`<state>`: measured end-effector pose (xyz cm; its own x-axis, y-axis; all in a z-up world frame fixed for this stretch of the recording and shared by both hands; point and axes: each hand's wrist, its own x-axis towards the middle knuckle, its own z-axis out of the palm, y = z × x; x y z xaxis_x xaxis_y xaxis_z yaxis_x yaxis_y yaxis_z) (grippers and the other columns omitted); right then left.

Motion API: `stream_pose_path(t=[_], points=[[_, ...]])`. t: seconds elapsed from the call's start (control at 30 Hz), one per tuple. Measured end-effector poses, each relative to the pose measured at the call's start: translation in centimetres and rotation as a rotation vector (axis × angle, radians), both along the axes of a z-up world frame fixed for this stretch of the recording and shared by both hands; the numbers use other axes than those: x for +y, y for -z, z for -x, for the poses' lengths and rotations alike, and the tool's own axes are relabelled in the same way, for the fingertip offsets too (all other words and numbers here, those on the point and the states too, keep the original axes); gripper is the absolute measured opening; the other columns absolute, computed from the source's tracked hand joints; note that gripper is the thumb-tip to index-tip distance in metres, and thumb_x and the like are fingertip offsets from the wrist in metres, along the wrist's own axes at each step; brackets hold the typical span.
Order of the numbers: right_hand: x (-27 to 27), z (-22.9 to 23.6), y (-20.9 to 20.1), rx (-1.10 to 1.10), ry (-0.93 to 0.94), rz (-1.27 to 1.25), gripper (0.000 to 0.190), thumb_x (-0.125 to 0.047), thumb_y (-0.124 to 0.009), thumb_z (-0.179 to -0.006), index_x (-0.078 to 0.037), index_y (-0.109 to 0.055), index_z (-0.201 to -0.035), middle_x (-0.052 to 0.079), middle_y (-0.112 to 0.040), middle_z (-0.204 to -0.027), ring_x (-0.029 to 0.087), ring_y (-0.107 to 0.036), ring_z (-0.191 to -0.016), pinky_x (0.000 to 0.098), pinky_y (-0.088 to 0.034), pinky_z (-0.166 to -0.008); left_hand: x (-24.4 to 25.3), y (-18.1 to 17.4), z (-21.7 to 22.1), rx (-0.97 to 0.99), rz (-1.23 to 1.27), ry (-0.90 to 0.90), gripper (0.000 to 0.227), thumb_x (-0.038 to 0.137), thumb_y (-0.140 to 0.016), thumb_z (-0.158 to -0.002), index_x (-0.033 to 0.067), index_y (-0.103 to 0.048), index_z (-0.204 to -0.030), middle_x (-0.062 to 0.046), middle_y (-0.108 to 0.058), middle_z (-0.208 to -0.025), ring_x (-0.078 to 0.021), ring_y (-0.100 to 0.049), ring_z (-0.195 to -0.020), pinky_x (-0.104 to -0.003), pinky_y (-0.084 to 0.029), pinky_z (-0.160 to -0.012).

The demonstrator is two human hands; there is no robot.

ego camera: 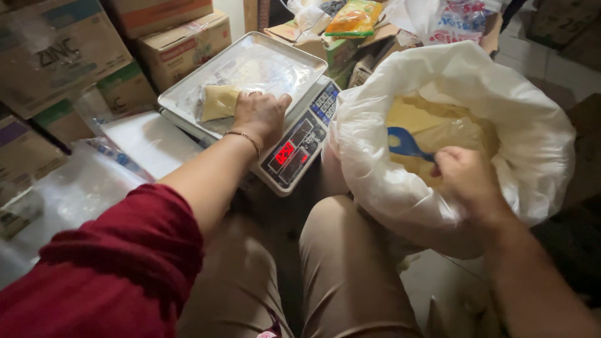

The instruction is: The person scoops a yellow powder from a large sack into small plastic bags, weighs each bag on a digital scale, and ties the bags shut. The process repeats for multiple bags, with finished bags placed on the floor beside the person.

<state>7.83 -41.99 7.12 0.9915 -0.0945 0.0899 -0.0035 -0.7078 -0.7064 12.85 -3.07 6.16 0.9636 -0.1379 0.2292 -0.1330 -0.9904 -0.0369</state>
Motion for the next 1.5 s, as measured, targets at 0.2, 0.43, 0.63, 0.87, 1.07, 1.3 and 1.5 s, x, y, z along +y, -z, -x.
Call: stream_pose_path(t=[0.2, 0.43, 0.63, 0.87, 1.07, 1.3, 1.5], points=[[2.3, 0.7, -0.3, -0.011, -0.073, 0.141, 0.032, -0.027, -0.059, -0.097, 0.0, -0.074, -0.106, 0.018, -0.073, -0.094, 0.031, -0.07, -0.086, 0.0401, -0.053, -0.08, 0.0, 0.6, -2.7, -0.034, -0.043, 0.014, 0.021, 0.015, -0.054, -0.093, 0.018, -0.068, -0.108, -0.012, -0.077, -0.094, -0.0308, -0.074, -0.094, -0.043, -0.052, -0.08], [3.0, 1.7, -1.2, -0.218, -0.068, 0.204, 0.031, -0.028, -0.062, -0.097, -0.004, -0.074, -0.113, 0.019, -0.064, -0.116, 0.034, -0.066, -0.101, 0.0403, -0.051, -0.089, -0.5, 0.3, -5.0, -0.003, -0.065, -0.062, 0.022, 0.012, -0.056, -0.09, 0.0191, -0.076, -0.096, -0.011, -0.077, -0.102, -0.0279, -0.073, -0.1, -0.041, -0.053, -0.084], [4.0, 2.3, -2.4, -0.319, -0.139, 0.165, 0.025, -0.022, -0.063, -0.1, -0.005, -0.075, -0.112, 0.016, -0.065, -0.112, 0.028, -0.067, -0.099, 0.0369, -0.053, -0.089, 0.6, 0.0, -4.0, -0.229, 0.035, -0.068, 0.018, 0.011, -0.056, -0.094, 0.019, -0.072, -0.094, -0.007, -0.075, -0.094, -0.0286, -0.071, -0.095, -0.045, -0.051, -0.08], [7.5, 3.5, -4.8, -0.355, -0.202, 0.032, 0.024, -0.021, -0.06, -0.099, -0.006, -0.074, -0.111, 0.013, -0.064, -0.114, 0.022, -0.071, -0.091, 0.0342, -0.055, -0.085, 4.0, -2.5, -1.9, -0.473, 0.325, -0.034, 0.009, 0.015, -0.057, -0.098, 0.0137, -0.065, -0.094, -0.012, -0.072, -0.092, -0.035, -0.069, -0.091, -0.05, -0.05, -0.079], [9.6, 4.6, -6.9, -0.434, -0.227, 0.13, 0.022, -0.02, -0.061, -0.1, -0.007, -0.077, -0.11, 0.014, -0.065, -0.112, 0.024, -0.068, -0.095, 0.0363, -0.054, -0.085, 6.4, -5.8, -0.4, -0.708, 0.471, 0.128, 0.011, 0.014, -0.061, -0.101, 0.0051, -0.062, -0.096, -0.019, -0.068, -0.089, -0.0418, -0.066, -0.085, -0.053, -0.049, -0.075], [13.5, 5.9, -10.1, -0.543, -0.451, 0.02, 0.022, -0.014, -0.06, -0.099, -0.009, -0.072, -0.116, 0.013, -0.063, -0.117, 0.024, -0.068, -0.107, 0.0347, -0.056, -0.089, 4.6, -8.7, 3.6, -0.691, 0.548, 0.319, 0.009, 0.013, -0.064, -0.101, 0.0046, -0.064, -0.097, -0.019, -0.068, -0.087, -0.0425, -0.065, -0.086, -0.053, -0.049, -0.076], [17.2, 5.6, -13.7, -0.522, -0.674, -0.028, 0.036, -0.011, -0.065, -0.096, -0.014, -0.062, -0.131, 0.013, -0.056, -0.132, 0.024, -0.064, -0.119, 0.0365, -0.057, -0.092, 3.0, -9.2, 10.6, -0.483, 0.612, 0.422, 0.012, 0.016, -0.06, -0.101, 0.0058, -0.065, -0.101, -0.019, -0.067, -0.094, -0.0406, -0.064, -0.09, -0.05, -0.049, -0.077]])
